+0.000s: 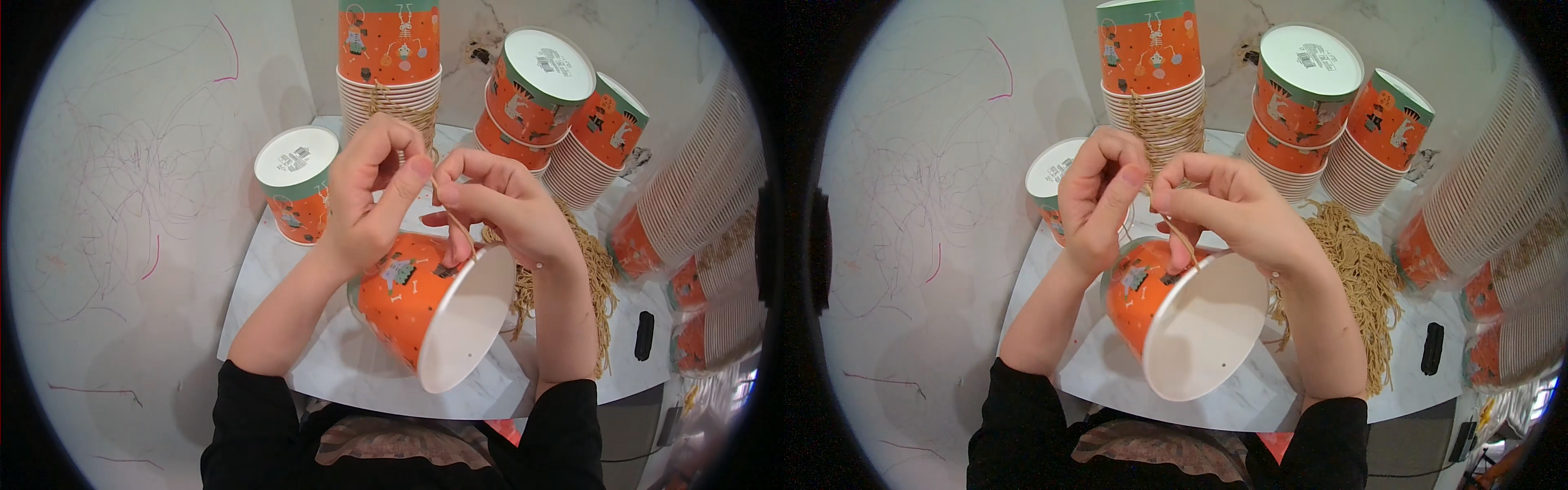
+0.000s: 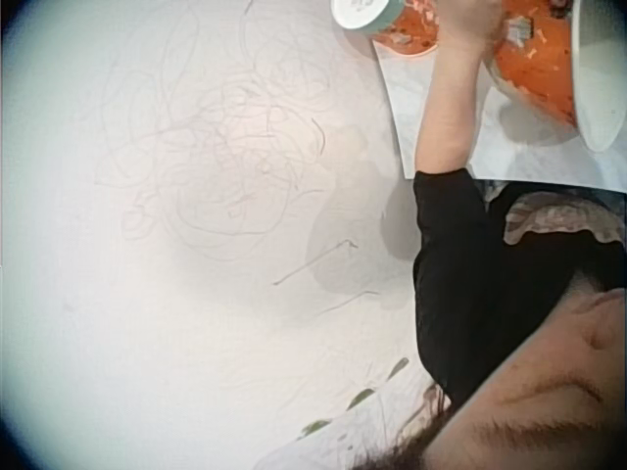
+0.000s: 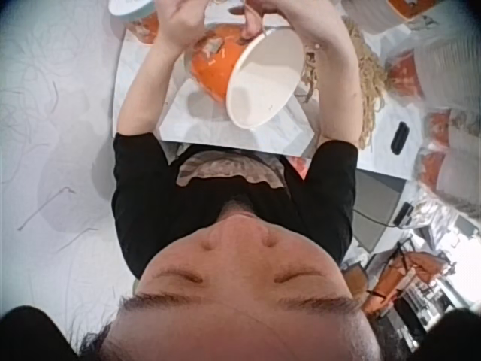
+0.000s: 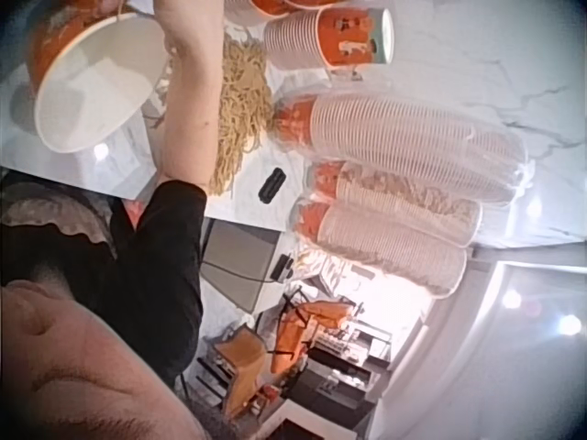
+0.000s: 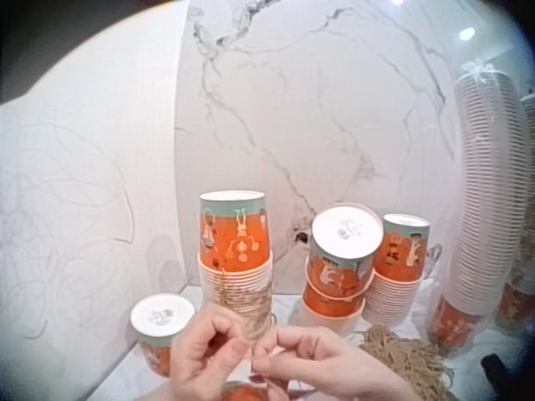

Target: Threading a thin rope through holes in paper cups and tying knots.

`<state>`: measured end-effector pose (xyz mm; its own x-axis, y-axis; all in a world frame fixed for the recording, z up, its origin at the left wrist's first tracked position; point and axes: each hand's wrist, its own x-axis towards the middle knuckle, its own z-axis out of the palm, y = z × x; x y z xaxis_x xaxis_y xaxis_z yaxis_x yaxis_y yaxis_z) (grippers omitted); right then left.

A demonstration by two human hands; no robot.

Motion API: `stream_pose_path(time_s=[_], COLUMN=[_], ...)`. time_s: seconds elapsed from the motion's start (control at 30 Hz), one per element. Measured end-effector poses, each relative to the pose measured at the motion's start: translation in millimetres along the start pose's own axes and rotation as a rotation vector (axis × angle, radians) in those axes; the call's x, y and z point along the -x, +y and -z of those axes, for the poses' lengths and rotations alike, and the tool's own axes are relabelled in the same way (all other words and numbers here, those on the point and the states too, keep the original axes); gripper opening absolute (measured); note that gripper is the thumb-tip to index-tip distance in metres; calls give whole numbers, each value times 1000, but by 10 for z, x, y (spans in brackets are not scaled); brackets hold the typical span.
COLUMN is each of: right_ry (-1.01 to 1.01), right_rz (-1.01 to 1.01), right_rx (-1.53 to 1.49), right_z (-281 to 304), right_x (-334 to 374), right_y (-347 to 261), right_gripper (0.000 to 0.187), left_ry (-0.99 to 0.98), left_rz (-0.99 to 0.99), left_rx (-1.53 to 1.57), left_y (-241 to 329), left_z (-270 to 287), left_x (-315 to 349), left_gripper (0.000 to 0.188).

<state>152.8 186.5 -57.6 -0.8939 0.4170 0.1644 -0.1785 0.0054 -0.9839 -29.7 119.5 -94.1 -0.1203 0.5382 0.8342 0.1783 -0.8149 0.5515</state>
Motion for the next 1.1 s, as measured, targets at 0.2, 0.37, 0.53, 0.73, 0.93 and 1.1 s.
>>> stream_pose_path(time_s=[0.2, 0.37, 0.53, 0.73, 0.93, 1.1], right_ry=[-35, -238, -155, -108, -52, -90], right_rz=[-67, -58, -41, -83, -39, -43], right_rx=[21, 120, 76, 31, 73, 309], right_z=[-28, 38, -35, -104, -78, -66], right_x=[-16, 6, 25, 44, 22, 53], right_y=[55, 32, 13, -59, 8, -95], right_gripper=[11, 7, 7, 12, 12, 11], left_ry=[-102, -18, -51, -90, -58, 16], left_rz=[-204, -252, -131, -41, -86, -111], left_rx=[-434, -578, -419, -263, -332, -394], left_y=[79, 186, 199, 205, 191, 196], left_z=[89, 65, 140, 44, 27, 14], left_x=[-96, -74, -96, -89, -77, -67], left_gripper=[22, 39, 43, 43, 42, 42])
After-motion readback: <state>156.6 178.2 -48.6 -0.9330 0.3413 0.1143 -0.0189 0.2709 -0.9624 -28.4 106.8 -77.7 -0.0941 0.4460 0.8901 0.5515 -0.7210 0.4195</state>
